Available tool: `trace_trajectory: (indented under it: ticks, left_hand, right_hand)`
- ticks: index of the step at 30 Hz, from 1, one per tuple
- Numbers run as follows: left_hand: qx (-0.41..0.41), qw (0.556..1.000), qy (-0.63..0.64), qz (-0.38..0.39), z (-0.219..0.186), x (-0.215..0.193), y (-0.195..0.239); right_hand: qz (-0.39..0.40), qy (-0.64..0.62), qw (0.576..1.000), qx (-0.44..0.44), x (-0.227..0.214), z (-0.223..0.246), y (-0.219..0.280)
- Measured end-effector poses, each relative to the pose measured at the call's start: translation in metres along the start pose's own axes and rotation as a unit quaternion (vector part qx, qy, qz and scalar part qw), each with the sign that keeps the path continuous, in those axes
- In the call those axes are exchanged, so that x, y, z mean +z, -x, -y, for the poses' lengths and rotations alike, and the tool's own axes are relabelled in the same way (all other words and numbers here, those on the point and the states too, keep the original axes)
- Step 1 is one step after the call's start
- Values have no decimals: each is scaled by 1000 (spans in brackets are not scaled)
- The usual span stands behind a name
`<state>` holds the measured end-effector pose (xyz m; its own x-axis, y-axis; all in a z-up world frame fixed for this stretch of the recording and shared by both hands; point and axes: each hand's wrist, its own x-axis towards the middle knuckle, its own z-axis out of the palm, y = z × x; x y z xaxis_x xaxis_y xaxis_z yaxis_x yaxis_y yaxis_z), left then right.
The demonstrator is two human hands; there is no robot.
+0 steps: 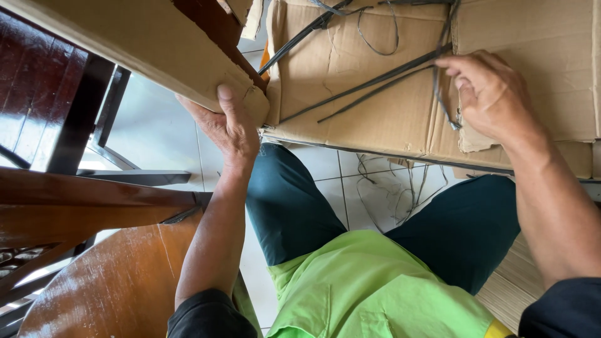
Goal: The person wraps cardboard around the curved backrest and legs of a wooden chair, securing the protective layers with tape.
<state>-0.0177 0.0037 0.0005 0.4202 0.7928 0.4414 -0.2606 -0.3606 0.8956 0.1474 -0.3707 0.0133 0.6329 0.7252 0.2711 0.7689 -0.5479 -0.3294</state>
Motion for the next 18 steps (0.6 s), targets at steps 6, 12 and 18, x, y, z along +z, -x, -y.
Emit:
trace_trajectory:
  ticks: [6, 12, 18]
  left_hand:
    - [39, 998, 38, 19, 39, -12, -2]
    - [11, 1000, 8, 24, 19, -12, -4]
    - [7, 1000, -3, 24, 2, -8, -9]
  right_hand:
    - [60, 126, 981, -133, 25, -28, 0]
    - [6, 251, 958, -139, 29, -36, 1]
    - [-147, 31, 985, -89, 42, 37, -29]
